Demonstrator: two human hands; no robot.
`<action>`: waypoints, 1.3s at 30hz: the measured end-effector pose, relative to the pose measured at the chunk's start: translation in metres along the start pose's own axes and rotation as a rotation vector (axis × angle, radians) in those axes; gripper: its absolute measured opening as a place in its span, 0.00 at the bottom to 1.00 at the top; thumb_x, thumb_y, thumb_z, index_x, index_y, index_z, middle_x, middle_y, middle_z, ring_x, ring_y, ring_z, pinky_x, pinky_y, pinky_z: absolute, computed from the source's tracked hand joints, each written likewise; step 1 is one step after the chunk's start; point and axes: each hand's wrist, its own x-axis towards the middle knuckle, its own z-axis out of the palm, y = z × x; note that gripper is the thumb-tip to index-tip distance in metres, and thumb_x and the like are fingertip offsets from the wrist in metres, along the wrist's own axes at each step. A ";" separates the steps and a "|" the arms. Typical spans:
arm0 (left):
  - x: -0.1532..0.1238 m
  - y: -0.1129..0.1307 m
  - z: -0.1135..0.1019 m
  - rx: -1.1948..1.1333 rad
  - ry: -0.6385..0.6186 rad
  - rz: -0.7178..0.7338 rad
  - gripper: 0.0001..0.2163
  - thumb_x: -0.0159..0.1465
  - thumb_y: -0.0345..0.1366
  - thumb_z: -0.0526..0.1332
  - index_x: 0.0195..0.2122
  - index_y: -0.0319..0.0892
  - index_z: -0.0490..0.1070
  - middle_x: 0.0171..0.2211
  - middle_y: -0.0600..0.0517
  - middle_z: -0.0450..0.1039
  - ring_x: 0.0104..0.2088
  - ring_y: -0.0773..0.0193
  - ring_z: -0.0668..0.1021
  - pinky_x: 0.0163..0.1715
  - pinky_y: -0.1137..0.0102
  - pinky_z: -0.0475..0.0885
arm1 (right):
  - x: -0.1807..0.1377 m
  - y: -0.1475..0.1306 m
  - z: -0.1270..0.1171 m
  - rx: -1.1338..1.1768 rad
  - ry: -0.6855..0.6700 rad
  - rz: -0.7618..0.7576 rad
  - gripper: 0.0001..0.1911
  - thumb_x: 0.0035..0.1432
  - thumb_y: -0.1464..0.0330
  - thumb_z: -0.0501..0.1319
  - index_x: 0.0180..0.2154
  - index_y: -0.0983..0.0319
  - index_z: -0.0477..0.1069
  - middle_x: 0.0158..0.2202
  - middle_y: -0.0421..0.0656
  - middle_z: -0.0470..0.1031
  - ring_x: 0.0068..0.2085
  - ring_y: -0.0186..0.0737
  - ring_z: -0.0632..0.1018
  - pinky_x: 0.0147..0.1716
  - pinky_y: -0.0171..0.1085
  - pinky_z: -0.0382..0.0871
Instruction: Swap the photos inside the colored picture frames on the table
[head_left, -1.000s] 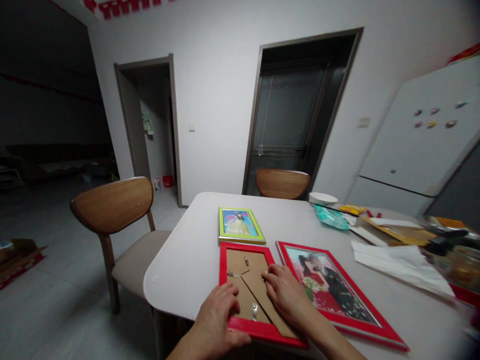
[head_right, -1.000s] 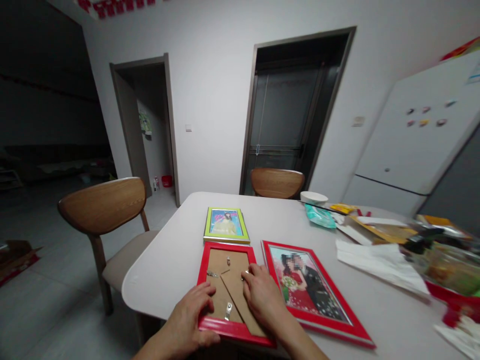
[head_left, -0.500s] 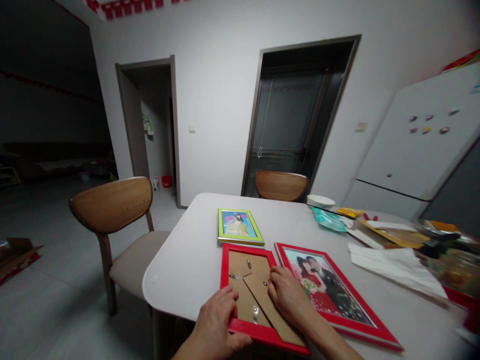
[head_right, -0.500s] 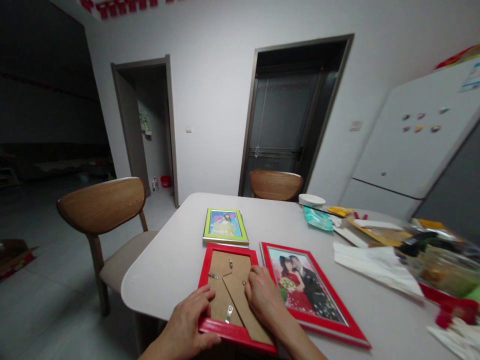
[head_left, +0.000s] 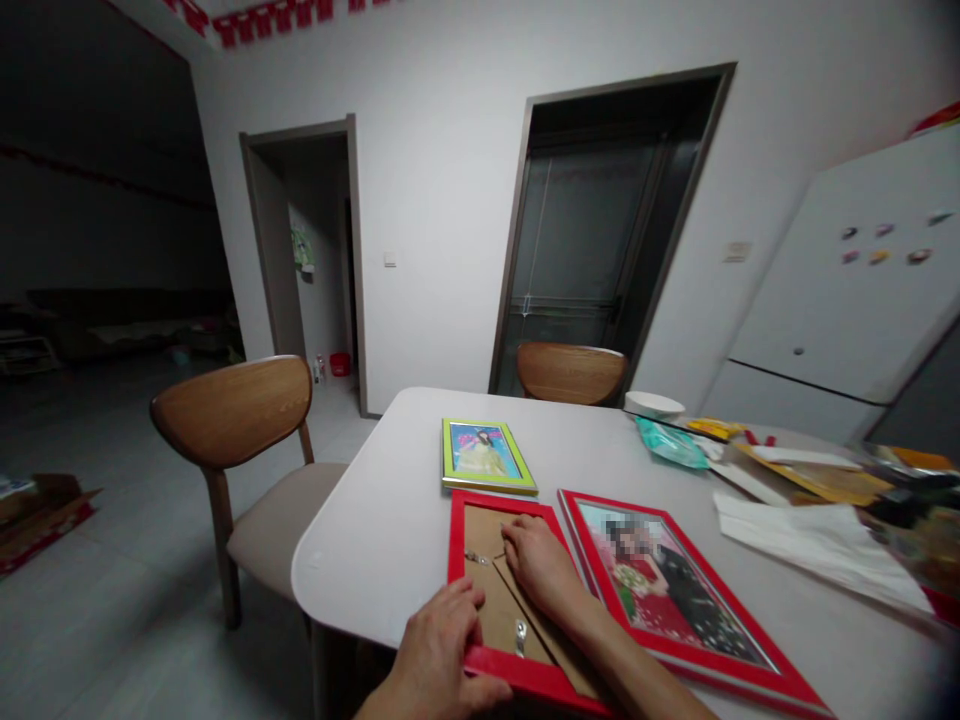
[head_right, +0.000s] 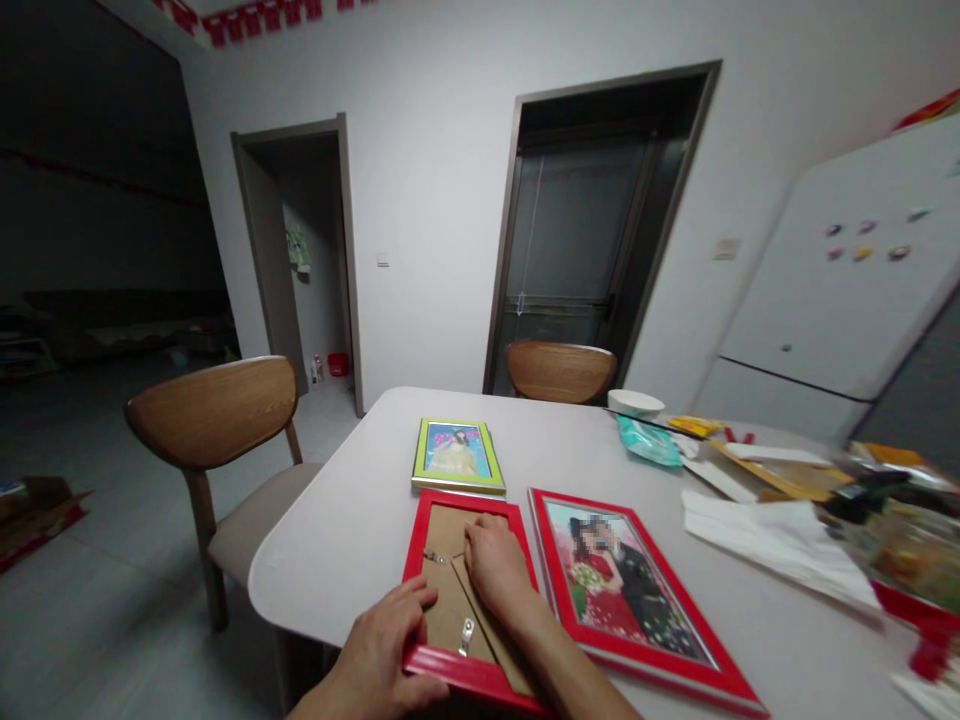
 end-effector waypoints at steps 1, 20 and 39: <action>0.000 0.000 0.000 -0.001 -0.005 0.000 0.17 0.39 0.40 0.69 0.28 0.41 0.68 0.49 0.47 0.66 0.52 0.56 0.63 0.50 0.65 0.60 | 0.002 0.000 0.002 0.000 -0.001 0.007 0.14 0.52 0.73 0.48 0.28 0.67 0.71 0.32 0.49 0.70 0.37 0.38 0.69 0.37 0.32 0.58; 0.000 0.000 0.000 -0.019 -0.007 -0.025 0.17 0.38 0.38 0.69 0.28 0.42 0.67 0.49 0.48 0.66 0.52 0.56 0.64 0.49 0.66 0.60 | 0.010 0.011 -0.015 0.105 -0.099 -0.016 0.11 0.48 0.72 0.52 0.28 0.62 0.74 0.28 0.43 0.75 0.31 0.36 0.73 0.31 0.30 0.60; 0.000 0.001 0.001 -0.042 0.001 -0.016 0.18 0.37 0.38 0.70 0.28 0.41 0.67 0.48 0.49 0.67 0.51 0.57 0.64 0.49 0.66 0.61 | 0.052 0.022 0.011 -0.020 0.014 0.285 0.09 0.46 0.64 0.57 0.24 0.64 0.69 0.25 0.48 0.73 0.27 0.38 0.71 0.22 0.33 0.52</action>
